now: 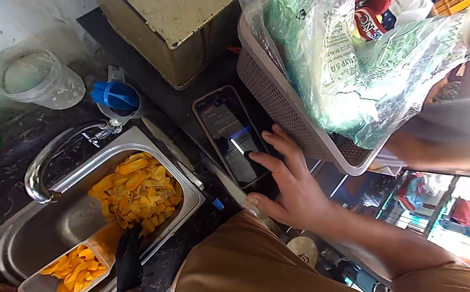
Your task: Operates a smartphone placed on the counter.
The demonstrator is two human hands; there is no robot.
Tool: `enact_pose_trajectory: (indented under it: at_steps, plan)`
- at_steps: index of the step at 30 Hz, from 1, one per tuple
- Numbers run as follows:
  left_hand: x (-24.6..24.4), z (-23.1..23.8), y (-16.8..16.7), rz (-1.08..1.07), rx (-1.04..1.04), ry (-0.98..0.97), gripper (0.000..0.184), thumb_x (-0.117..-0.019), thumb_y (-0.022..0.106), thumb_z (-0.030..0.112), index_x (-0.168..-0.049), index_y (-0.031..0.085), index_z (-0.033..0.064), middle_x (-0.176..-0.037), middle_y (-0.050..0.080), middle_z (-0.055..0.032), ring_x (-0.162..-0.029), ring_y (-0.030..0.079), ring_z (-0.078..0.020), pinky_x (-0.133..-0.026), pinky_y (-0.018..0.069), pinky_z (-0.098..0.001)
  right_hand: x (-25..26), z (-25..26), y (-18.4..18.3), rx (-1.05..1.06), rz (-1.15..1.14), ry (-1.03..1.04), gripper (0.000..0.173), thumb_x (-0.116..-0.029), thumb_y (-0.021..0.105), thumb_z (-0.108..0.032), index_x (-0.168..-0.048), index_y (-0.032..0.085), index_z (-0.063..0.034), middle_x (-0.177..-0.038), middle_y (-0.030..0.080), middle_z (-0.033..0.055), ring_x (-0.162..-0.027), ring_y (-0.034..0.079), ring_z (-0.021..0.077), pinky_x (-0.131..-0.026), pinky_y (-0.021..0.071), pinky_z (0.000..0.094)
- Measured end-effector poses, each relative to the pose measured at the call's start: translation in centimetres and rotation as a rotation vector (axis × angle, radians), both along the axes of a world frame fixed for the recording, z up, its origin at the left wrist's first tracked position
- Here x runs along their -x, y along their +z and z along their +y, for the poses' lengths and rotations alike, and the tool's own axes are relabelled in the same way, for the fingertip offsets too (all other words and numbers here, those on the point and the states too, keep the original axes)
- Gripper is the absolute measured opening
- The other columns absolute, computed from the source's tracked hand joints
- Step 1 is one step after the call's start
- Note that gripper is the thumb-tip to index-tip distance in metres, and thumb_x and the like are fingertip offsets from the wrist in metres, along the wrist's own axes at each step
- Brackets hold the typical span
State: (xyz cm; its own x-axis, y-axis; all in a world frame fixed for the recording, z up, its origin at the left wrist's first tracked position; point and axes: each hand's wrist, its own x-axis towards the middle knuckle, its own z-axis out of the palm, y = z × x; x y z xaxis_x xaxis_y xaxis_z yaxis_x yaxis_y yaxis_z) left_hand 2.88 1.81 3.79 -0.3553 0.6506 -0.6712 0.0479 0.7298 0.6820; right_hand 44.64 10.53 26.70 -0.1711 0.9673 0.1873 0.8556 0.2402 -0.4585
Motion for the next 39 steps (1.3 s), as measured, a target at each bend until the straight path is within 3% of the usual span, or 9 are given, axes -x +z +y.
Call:
enact_pose_trajectory:
  at_steps: [2, 5, 10, 12, 15, 22, 27, 32, 39]
  plan:
    - [-0.8, 0.4, 0.9, -0.001, 0.012, 0.01, 0.044, -0.1027, 0.051, 0.021, -0.14, 0.05, -0.0023, -0.142, 0.053, -0.0162, -0.122, 0.057, -0.0216, -0.098, 0.0514, -0.0398, -0.2, -0.2, 0.0, 0.008, 0.009, -0.028, 0.065, -0.0979, 0.055, -0.062, -0.139, 0.057, -0.011, -0.157, 0.043, 0.0193, -0.153, 0.03, 0.0352, -0.121, 0.0366, 0.0494]
    - [1.5, -0.9, -2.0, -0.022, -0.037, -0.034, 0.045, -0.1007, 0.053, 0.03, -0.136, 0.056, 0.0012, -0.139, 0.059, -0.0126, -0.124, 0.057, -0.0201, -0.1, 0.0507, -0.0409, -0.2, -0.5, -0.3, 0.008, 0.024, -0.04, 0.071, -0.0977, 0.057, -0.061, -0.143, 0.053, -0.0059, -0.156, 0.044, 0.0205, -0.152, 0.032, 0.0353, -0.122, 0.0364, 0.0489]
    - [-1.1, 0.9, 1.4, 0.026, 0.045, -0.006, 0.042, -0.1014, 0.051, 0.022, -0.136, 0.052, -0.0017, -0.138, 0.056, -0.014, -0.119, 0.058, -0.0181, -0.096, 0.0511, -0.0367, -0.1, -0.2, -0.3, 0.024, -0.022, -0.039, 0.072, -0.0982, 0.052, -0.065, -0.145, 0.054, -0.0109, -0.158, 0.043, 0.0195, -0.153, 0.03, 0.0349, -0.12, 0.0367, 0.0491]
    - [0.6, -0.3, -0.9, 0.013, 0.004, -0.034, 0.045, -0.1013, 0.053, 0.029, -0.135, 0.056, -0.0002, -0.139, 0.058, -0.0136, -0.122, 0.058, -0.0198, -0.098, 0.0517, -0.0392, 0.0, -0.2, -0.3, 0.035, -0.025, -0.035, 0.071, -0.0986, 0.052, -0.064, -0.146, 0.054, -0.012, -0.158, 0.042, 0.0191, -0.154, 0.029, 0.0355, -0.121, 0.036, 0.05]
    - [2.1, -1.2, -2.9, -0.003, -0.043, -0.047, 0.046, -0.1001, 0.056, 0.033, -0.134, 0.058, 0.0019, -0.137, 0.06, -0.0118, -0.123, 0.058, -0.0196, -0.099, 0.0513, -0.0409, -0.3, -0.4, -0.2, 0.011, 0.026, -0.023, 0.064, -0.0992, 0.054, -0.06, -0.141, 0.055, -0.011, -0.156, 0.044, 0.0195, -0.153, 0.03, 0.036, -0.121, 0.0369, 0.0498]
    - [1.9, -1.0, -2.7, -0.007, -0.022, -0.042, 0.044, -0.1001, 0.057, 0.032, -0.133, 0.059, 0.0027, -0.137, 0.06, -0.0109, -0.123, 0.058, -0.0197, -0.1, 0.0512, -0.0408, -0.9, -1.1, -0.3, -0.015, 0.033, 0.052, 0.056, -0.0998, 0.053, -0.06, -0.131, 0.063, -0.0147, -0.154, 0.047, 0.0184, -0.153, 0.03, 0.0369, -0.121, 0.0356, 0.0506]
    - [1.8, -0.9, -2.6, 0.005, -0.015, -0.052, 0.043, -0.0999, 0.056, 0.032, -0.132, 0.059, 0.0028, -0.136, 0.06, -0.0103, -0.122, 0.058, -0.0187, -0.099, 0.0512, -0.0401, -0.8, -0.9, -0.1, -0.034, 0.062, -0.002, 0.059, -0.0998, 0.056, -0.056, -0.135, 0.058, -0.0088, -0.152, 0.048, 0.0198, -0.151, 0.034, 0.0351, -0.12, 0.0382, 0.0488]
    - [1.8, -0.9, -2.5, 0.015, -0.016, -0.075, 0.047, -0.1009, 0.055, 0.032, -0.136, 0.057, 0.0009, -0.138, 0.059, -0.0134, -0.125, 0.056, -0.0217, -0.101, 0.0501, -0.0439, 0.0, -0.8, -0.4, 0.009, -0.057, -0.063, 0.079, -0.0984, 0.052, -0.064, -0.149, 0.048, -0.0039, -0.157, 0.043, 0.0216, -0.152, 0.032, 0.0346, -0.122, 0.0361, 0.0461]
    - [1.7, -0.9, -2.4, 0.016, -0.004, -0.053, 0.046, -0.1002, 0.057, 0.033, -0.135, 0.058, 0.0026, -0.139, 0.059, -0.0115, -0.125, 0.057, -0.021, -0.101, 0.0505, -0.0426, 0.0, -0.7, -0.5, 0.001, -0.051, -0.056, 0.083, -0.0993, 0.047, -0.067, -0.15, 0.047, -0.0015, -0.156, 0.043, 0.0229, -0.152, 0.031, 0.0356, -0.122, 0.0354, 0.0469]
